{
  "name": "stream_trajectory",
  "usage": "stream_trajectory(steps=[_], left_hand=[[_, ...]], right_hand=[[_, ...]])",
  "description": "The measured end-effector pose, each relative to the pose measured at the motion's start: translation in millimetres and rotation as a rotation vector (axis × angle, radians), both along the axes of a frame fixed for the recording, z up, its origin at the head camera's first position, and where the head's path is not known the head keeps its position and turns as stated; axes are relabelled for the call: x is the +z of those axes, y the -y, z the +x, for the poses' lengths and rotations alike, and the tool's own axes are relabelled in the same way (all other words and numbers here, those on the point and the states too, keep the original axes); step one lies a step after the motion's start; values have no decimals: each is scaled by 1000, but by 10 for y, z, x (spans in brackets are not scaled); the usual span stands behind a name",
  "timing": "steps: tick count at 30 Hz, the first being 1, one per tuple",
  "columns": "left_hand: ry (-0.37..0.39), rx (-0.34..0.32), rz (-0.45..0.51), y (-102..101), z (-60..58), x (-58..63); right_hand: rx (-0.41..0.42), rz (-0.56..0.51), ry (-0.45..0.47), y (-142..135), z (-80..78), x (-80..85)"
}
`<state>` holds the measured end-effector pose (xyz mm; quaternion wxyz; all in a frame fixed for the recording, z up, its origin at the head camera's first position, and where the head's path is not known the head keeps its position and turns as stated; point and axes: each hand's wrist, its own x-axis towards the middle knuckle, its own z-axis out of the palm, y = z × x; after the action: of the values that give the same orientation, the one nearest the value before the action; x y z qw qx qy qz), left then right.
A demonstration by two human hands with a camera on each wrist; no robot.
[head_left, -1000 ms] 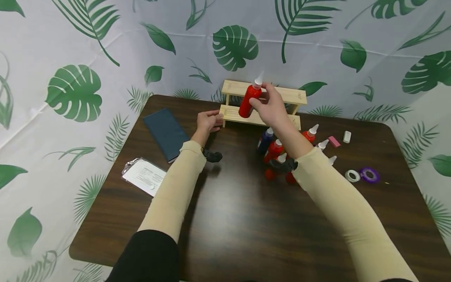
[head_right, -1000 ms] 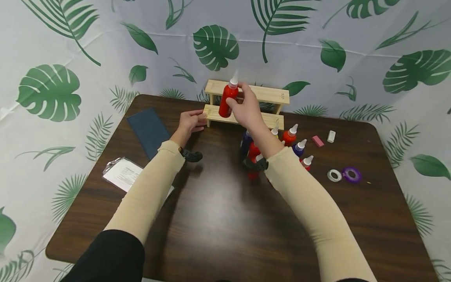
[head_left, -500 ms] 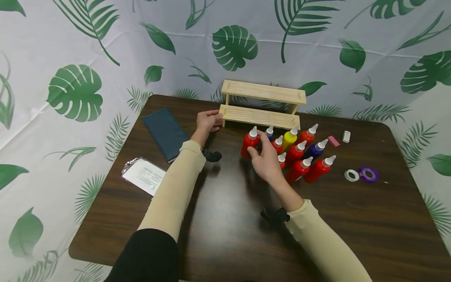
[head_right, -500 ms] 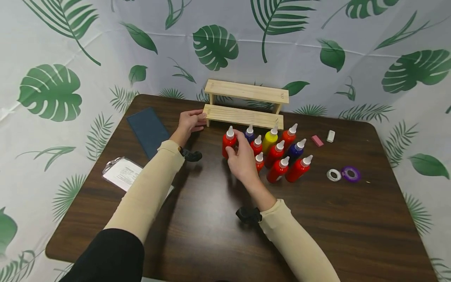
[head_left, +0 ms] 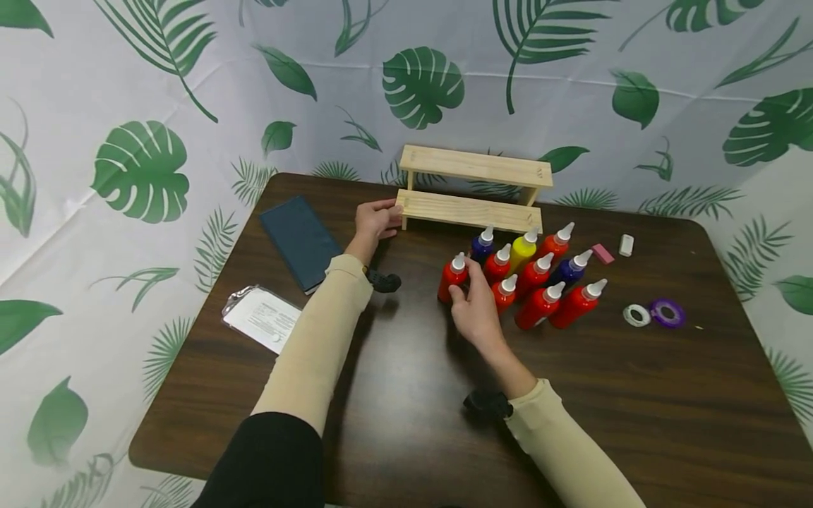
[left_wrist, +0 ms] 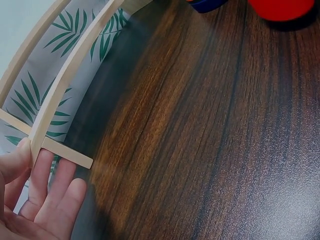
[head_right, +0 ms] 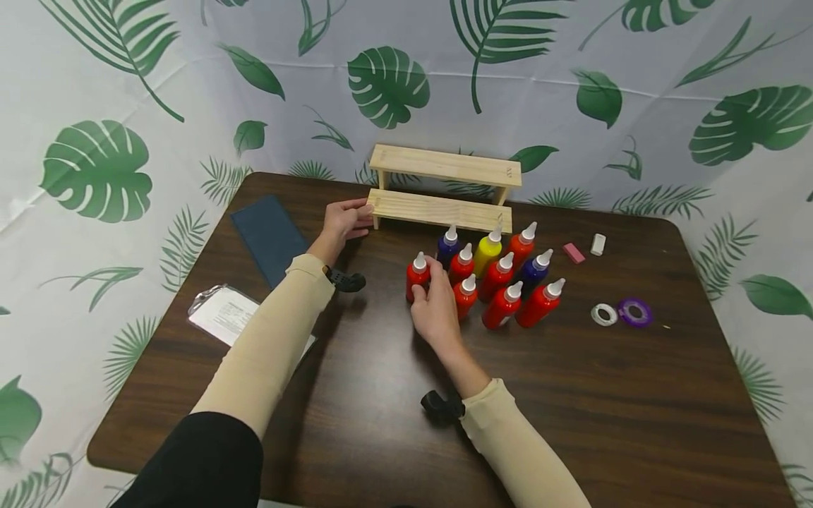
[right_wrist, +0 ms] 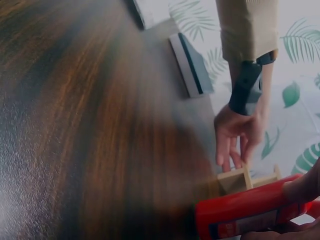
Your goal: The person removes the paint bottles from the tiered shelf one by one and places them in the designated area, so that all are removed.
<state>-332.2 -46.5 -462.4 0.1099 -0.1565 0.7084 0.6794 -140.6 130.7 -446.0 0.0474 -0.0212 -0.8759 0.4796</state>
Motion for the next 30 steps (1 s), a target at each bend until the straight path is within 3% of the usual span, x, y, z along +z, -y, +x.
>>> stream_trajectory(steps=[13, 22, 26, 30], left_hand=[[-19, 13, 10, 26, -12, -45], [-33, 20, 47, 35, -5, -78], [-27, 15, 68, 66, 16, -92], [-56, 12, 33, 129, 55, -49]], right_hand=[[-8, -7, 7, 69, -7, -49], [49, 21, 8, 30, 12, -44], [93, 14, -7, 10, 68, 38], [153, -52, -81, -49, 148, 236]])
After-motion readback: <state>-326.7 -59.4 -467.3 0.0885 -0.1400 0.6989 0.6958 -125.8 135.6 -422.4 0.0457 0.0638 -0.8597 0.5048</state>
